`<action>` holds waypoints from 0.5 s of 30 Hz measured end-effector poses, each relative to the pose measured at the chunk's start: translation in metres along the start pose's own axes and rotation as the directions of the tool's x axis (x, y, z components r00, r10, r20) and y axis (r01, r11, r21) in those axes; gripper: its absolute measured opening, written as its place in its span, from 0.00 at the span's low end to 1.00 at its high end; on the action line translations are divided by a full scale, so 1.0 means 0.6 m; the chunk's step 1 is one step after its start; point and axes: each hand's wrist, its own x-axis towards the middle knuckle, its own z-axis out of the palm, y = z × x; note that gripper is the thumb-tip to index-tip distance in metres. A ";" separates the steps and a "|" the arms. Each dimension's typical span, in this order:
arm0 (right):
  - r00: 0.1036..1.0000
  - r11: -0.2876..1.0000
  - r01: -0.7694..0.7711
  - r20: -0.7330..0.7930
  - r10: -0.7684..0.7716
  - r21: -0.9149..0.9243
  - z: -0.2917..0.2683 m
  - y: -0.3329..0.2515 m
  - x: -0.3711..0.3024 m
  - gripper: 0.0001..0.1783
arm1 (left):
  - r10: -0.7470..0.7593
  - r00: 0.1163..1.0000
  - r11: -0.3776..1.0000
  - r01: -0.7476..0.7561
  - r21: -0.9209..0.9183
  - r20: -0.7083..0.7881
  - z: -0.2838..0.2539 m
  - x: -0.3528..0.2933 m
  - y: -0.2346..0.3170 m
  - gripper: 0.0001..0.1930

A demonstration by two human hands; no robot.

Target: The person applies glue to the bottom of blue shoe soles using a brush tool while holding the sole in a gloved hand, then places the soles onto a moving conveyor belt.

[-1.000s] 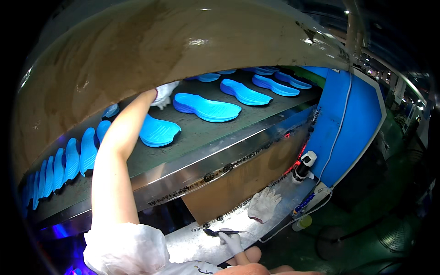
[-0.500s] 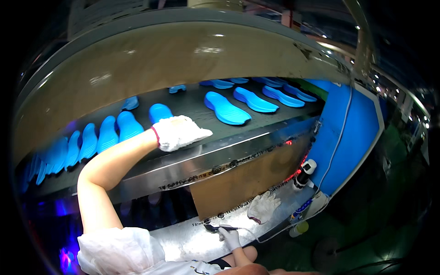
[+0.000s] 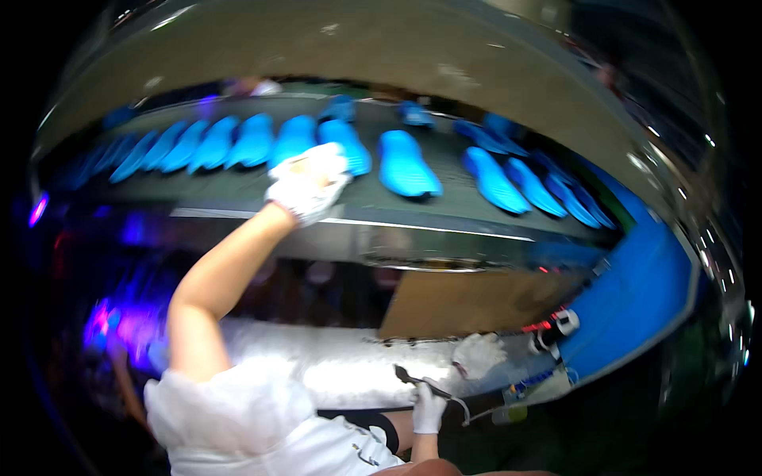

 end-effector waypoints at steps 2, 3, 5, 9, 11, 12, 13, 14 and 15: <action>0.998 0.998 0.066 0.004 -0.066 0.024 -0.013 -0.015 -0.017 0.11 | 0.105 0.942 0.951 -0.189 -0.246 -0.318 0.018 -0.022 0.015 0.12; 0.996 0.995 0.090 -0.004 -0.090 0.032 -0.013 -0.046 -0.039 0.12 | 0.130 0.892 0.869 -0.313 -0.384 -0.433 0.021 -0.029 0.028 0.10; 0.987 0.995 0.097 -0.133 -0.095 0.009 -0.042 -0.060 -0.060 0.14 | -0.198 0.869 0.644 -0.233 -0.729 -0.453 -0.030 -0.093 0.123 0.03; 0.956 0.987 0.157 -0.249 -0.158 -0.023 -0.078 -0.075 -0.080 0.14 | 0.062 0.835 0.372 -0.528 -0.763 -0.547 0.039 -0.263 0.208 0.11; 0.944 0.983 0.182 -0.275 -0.181 -0.021 -0.066 -0.081 -0.083 0.15 | 0.241 0.832 0.385 -0.555 -0.737 -0.500 0.088 -0.362 0.244 0.17; 0.932 0.980 0.201 -0.306 -0.193 -0.006 -0.066 -0.091 -0.078 0.17 | 0.266 0.832 0.303 -0.551 -0.777 -0.487 0.132 -0.397 0.266 0.17; 0.938 0.983 0.181 -0.306 -0.163 0.030 -0.045 -0.099 -0.075 0.18 | 0.303 0.849 0.271 -0.513 -0.814 -0.434 0.155 -0.431 0.273 0.17; 0.907 0.968 0.249 -0.354 -0.228 0.014 -0.046 -0.122 -0.088 0.18 | 0.300 0.838 0.194 -0.522 -0.831 -0.456 0.183 -0.440 0.297 0.13; 0.894 0.955 0.296 -0.360 -0.265 0.032 -0.051 -0.120 -0.087 0.18 | 0.299 0.852 0.145 -0.486 -0.862 -0.431 0.205 -0.452 0.312 0.09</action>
